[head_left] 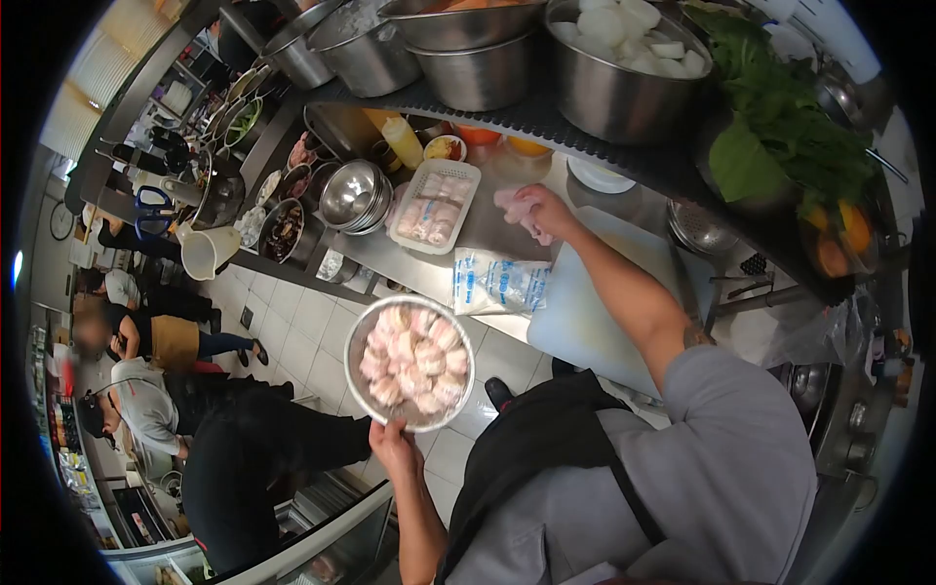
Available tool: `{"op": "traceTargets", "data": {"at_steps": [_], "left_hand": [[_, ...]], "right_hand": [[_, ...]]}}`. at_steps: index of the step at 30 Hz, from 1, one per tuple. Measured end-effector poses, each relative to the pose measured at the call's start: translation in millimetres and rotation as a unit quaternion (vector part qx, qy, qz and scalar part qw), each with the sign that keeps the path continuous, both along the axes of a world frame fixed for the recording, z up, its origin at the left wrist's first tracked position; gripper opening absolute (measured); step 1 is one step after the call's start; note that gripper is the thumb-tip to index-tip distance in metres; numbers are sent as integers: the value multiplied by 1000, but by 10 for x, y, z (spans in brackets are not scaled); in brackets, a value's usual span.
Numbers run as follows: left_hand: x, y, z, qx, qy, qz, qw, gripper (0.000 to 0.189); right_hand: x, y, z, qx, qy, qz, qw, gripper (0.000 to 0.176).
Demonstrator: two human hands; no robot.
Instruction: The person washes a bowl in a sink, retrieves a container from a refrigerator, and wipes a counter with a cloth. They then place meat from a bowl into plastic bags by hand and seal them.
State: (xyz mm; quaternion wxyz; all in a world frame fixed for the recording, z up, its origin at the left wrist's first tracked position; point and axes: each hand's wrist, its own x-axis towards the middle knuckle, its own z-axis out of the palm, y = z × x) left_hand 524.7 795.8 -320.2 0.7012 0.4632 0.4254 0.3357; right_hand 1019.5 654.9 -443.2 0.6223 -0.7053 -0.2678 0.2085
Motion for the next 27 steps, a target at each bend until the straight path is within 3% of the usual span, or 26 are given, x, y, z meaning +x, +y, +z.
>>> {"op": "traceTargets", "data": {"at_steps": [4,7,9,14,17,18,20,21,24,27], "left_hand": [[866,80,-138,-34,-21,-73,997,29],[1568,-1,-285,-44,-48,-136,989,28],[1992,-110,-365,-47,-58,-176,982,28],[2823,-536,-579,-12,-31,-288,957,21],[3258,-973,-761,-10,16,-338,941,15],[3365,-1118,-760,28,86,-352,931,15],[3614,-1393,-1115,4,63,-362,930,15],[3669,-1494,-1215,49,85,-386,917,14],[3724,-1683,-1271,40,83,-394,914,14],[3480,-1558,-690,116,159,-429,881,23]], "right_hand": [[-23,-706,291,172,76,-113,976,48],[-373,-1331,378,232,161,-193,940,52],[-723,-1777,432,305,229,-190,904,56],[-1486,-2586,455,232,228,-311,893,58],[-1773,-2921,452,231,212,-318,895,59],[-1836,-2977,458,236,220,-317,892,58],[-1922,-2998,539,247,236,-312,886,58],[-1948,-2964,576,250,245,-296,889,57],[-1943,-2688,727,247,258,-243,902,51],[-1771,-2065,1143,214,235,-208,925,45]]}}
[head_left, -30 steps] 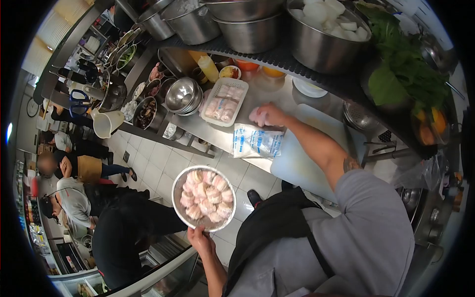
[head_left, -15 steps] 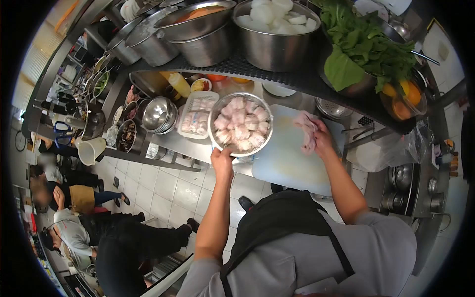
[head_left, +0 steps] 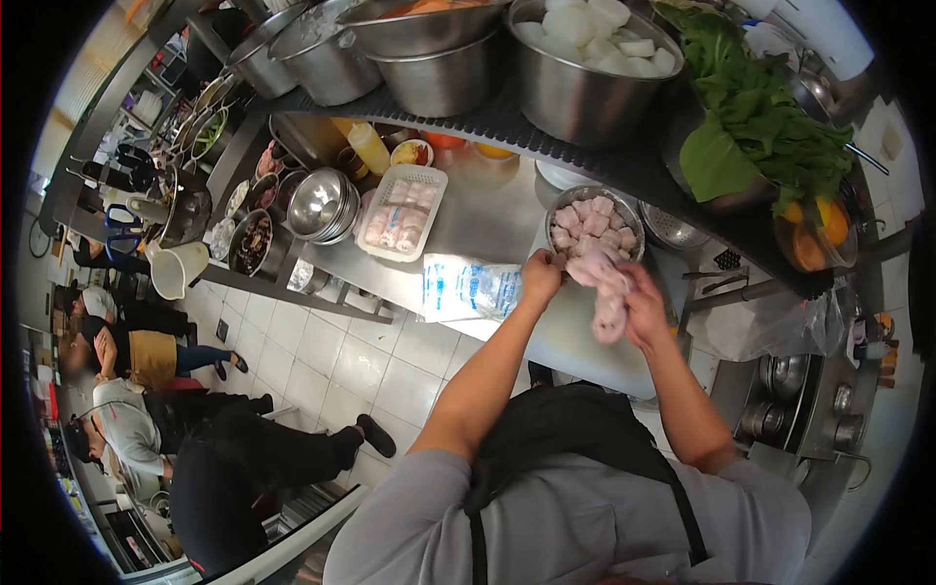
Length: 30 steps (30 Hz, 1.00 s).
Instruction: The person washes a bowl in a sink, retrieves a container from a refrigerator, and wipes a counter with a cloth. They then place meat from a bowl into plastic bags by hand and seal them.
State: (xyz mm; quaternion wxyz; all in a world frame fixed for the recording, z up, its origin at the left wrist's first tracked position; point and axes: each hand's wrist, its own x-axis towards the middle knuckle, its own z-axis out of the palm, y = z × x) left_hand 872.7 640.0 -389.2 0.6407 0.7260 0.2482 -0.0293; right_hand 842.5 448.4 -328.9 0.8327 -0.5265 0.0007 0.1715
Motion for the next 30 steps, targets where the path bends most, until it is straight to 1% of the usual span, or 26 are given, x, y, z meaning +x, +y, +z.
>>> {"op": "traceTargets", "data": {"at_steps": [2,3,4,5,6,7,9,10,11,12,13,14,15,17,18,21,22,24,25,26,27,28,29,30], "left_hand": [[-216,253,-164,154,-66,14,986,32],[-392,449,-156,270,-116,32,955,34],[-587,674,-115,383,-164,48,908,37],[-765,863,-20,437,-98,16,894,59],[-922,1048,100,503,-50,-80,859,76],[-1030,1184,22,523,-26,-136,841,78],[-1167,1416,-186,555,22,-245,795,82],[-1215,1450,-167,555,47,-263,788,79],[-1249,1502,-256,559,38,-249,790,77],[-1290,1559,-418,563,29,-236,792,75],[-1365,1606,-577,566,22,-222,794,74],[-1460,1632,-697,566,-16,-171,807,60],[-1534,1663,-774,555,-15,-153,818,55],[-1713,1680,-837,531,-12,-124,838,46],[-1793,1656,-831,525,-61,-84,845,35],[-1926,1741,-934,469,-110,-58,874,35],[-1976,1786,-884,435,-174,-16,883,32],[-2212,1913,-991,303,-165,81,935,32],[-2346,1921,-1039,229,-161,124,952,33],[-2522,1927,-863,112,-153,166,968,35],[-2729,2016,-928,105,-143,198,964,36],[-2959,2079,-999,96,-131,230,960,38],[-3170,2074,-911,-5,-122,285,951,38],[-3358,2082,-776,-104,-114,338,929,39]], "right_hand": [[338,377,63,-47,-94,49,993,48],[550,588,80,-93,-149,63,982,48],[779,824,79,-136,-205,76,966,49],[1015,1081,50,-156,-204,96,962,48],[1212,1338,20,-177,-201,115,957,48],[1389,1603,36,-229,-148,133,953,44],[1656,2098,76,-343,-77,135,926,39],[1738,2277,64,-405,-57,120,905,39],[1861,2396,-128,-436,-75,113,889,41],[2007,2500,-532,-467,-93,106,873,43],[2112,2586,-950,-508,-144,129,839,45],[2208,2672,-1354,-547,-196,147,801,47],[2090,2785,-1463,-589,-254,109,760,47],[1583,2871,-1650,-659,-358,31,661,45],[1396,2890,-1673,-604,-405,87,681,43],[811,2958,-1587,-518,-487,160,685,37],[617,2968,-1500,-509,-484,175,690,34],[261,2922,-1332,-496,-474,204,698,29],[97,2910,-1372,-465,-472,197,723,26],[-53,2886,-1434,-436,-467,189,746,24],[-178,2845,-1494,-408,-460,178,768,21],[-324,2784,-1521,-358,-411,167,822,20],[-470,2742,-1541,-304,-358,155,869,19],[-541,2758,-1542,-246,-305,142,909,18]]}}
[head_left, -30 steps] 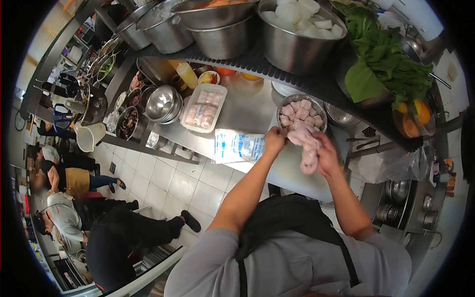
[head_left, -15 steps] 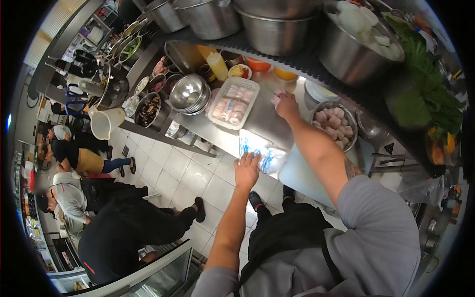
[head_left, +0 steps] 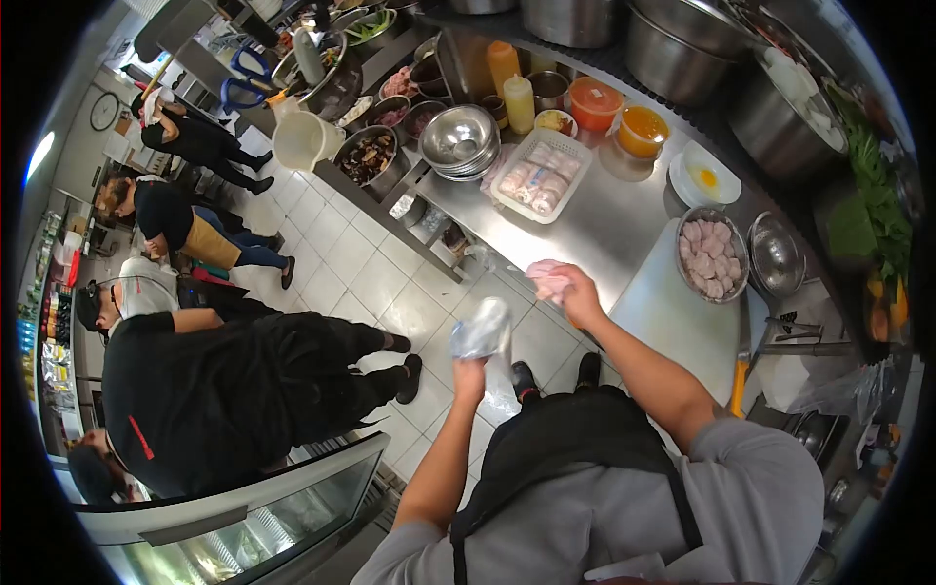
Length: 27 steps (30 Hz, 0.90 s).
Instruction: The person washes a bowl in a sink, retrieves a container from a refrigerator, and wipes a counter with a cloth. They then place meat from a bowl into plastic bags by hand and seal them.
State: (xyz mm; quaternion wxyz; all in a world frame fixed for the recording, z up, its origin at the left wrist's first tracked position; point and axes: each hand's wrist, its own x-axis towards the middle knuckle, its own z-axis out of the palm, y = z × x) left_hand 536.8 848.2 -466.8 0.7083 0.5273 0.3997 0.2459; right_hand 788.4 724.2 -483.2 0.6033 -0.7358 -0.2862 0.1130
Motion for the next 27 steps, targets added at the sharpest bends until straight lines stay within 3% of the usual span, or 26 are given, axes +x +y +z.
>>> {"op": "traceTargets", "data": {"at_steps": [2,3,4,5,6,7,9,11,12,14,16,17,18,19,20,21,22,24,27], "left_hand": [[-396,150,100,22,21,-13,999,39],[-641,185,125,33,39,-13,999,39],[-871,205,82,49,39,3,998,39],[-1061,257,-35,68,38,18,997,39],[-1200,320,-93,87,36,32,995,40],[-1296,349,-8,65,45,40,996,39],[-1461,339,275,19,62,50,997,39],[-1651,370,255,24,74,56,995,39],[-1759,402,253,28,82,55,995,40],[-1964,428,161,42,99,83,991,40],[-1986,412,294,100,150,79,980,40],[-2022,404,282,75,129,109,983,41],[-2078,391,240,48,107,133,984,41],[-2079,397,184,21,84,154,984,42],[-2129,434,60,21,81,152,985,44],[-2182,497,-106,25,77,153,985,45],[-2242,549,-258,34,83,137,987,46],[-2253,655,-330,32,94,122,988,48],[-2144,856,-225,52,84,79,992,49]], "right_hand": [[174,-80,95,109,259,-52,958,17],[433,-141,102,93,98,-65,989,18],[871,-157,-117,172,100,-71,977,18],[1276,-199,32,80,13,-111,991,27],[1482,-197,477,-96,-209,-212,950,37],[1949,-165,451,-122,-259,-203,936,47],[2589,-192,223,-255,-204,-153,933,50],[2609,-178,92,-377,-174,-149,897,53],[2527,-177,11,-438,-155,-149,873,55],[2145,-159,-137,-414,-163,-143,884,63],[1435,-214,-442,-421,-272,-172,848,60],[920,-186,-370,-420,-248,-191,852,59],[335,-110,42,-444,-169,-188,859,54],[33,-139,-458,-340,-222,-221,886,41],[-316,-156,-380,-293,-206,-133,924,29],[-649,-130,-156,-201,-118,-75,970,18],[-820,-111,-247,-191,-178,-2,965,17],[-1049,-99,-47,-209,-24,73,975,17],[-739,-212,805,-239,221,48,944,18]]}}
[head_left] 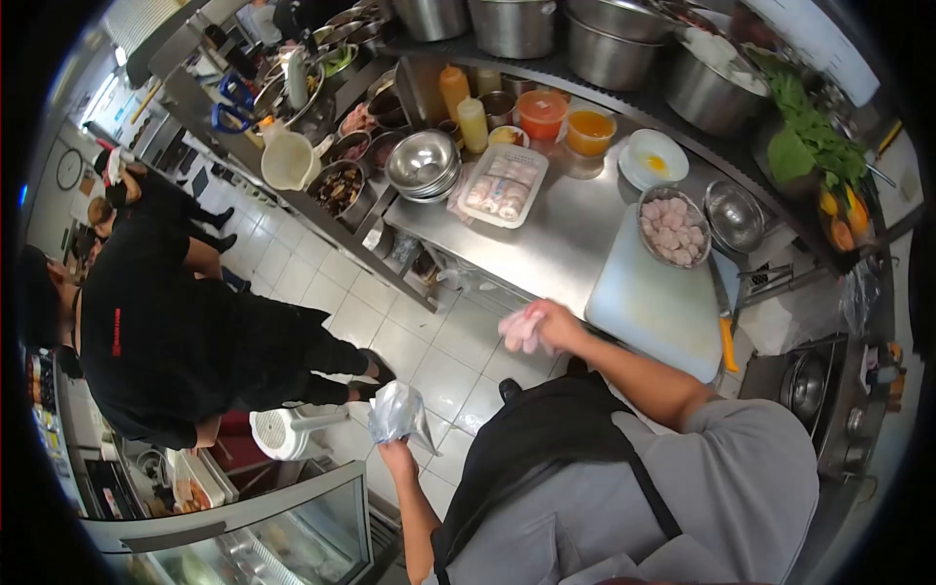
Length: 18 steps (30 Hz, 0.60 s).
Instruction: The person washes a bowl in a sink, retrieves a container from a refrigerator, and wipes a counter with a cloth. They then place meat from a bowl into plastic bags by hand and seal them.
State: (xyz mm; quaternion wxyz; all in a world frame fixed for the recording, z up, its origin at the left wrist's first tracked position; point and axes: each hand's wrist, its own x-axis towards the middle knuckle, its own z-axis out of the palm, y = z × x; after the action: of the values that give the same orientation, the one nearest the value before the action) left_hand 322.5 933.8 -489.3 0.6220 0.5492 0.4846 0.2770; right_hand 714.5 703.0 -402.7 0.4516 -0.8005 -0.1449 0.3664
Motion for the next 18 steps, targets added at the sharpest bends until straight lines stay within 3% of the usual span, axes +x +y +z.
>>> {"op": "traceTargets", "data": {"at_steps": [1,3,4,6,7,9,11,13,14,15,18], "left_hand": [[30,44,25,-16,-33,15,999,49],[96,99,61,-7,-43,24,999,49],[142,131,84,-1,-48,28,998,48],[232,143,141,6,-47,26,999,48],[263,141,162,8,-46,19,999,48],[328,101,210,7,-40,-1,999,49],[373,106,296,5,-27,-33,999,49],[419,95,317,-2,-23,-33,999,49],[401,92,300,-6,-21,-30,999,49],[358,112,199,7,-36,-29,999,47],[221,139,-149,24,-61,-21,998,44]], "right_hand": [[167,-68,43,58,-48,-37,996,17],[648,-225,319,28,-40,-102,994,16],[1071,-281,-41,56,-136,-116,982,14],[1345,-260,717,91,-69,-194,974,23],[1658,-201,497,94,-201,-239,945,28],[1970,-224,265,81,-350,-263,895,36],[1972,-332,293,58,-387,-235,890,44],[1648,-605,246,138,-267,-247,921,42],[1397,-739,226,204,-150,-309,917,38],[1168,-875,182,268,-30,-362,892,34],[1020,-1487,-324,250,9,-528,811,32]]}}
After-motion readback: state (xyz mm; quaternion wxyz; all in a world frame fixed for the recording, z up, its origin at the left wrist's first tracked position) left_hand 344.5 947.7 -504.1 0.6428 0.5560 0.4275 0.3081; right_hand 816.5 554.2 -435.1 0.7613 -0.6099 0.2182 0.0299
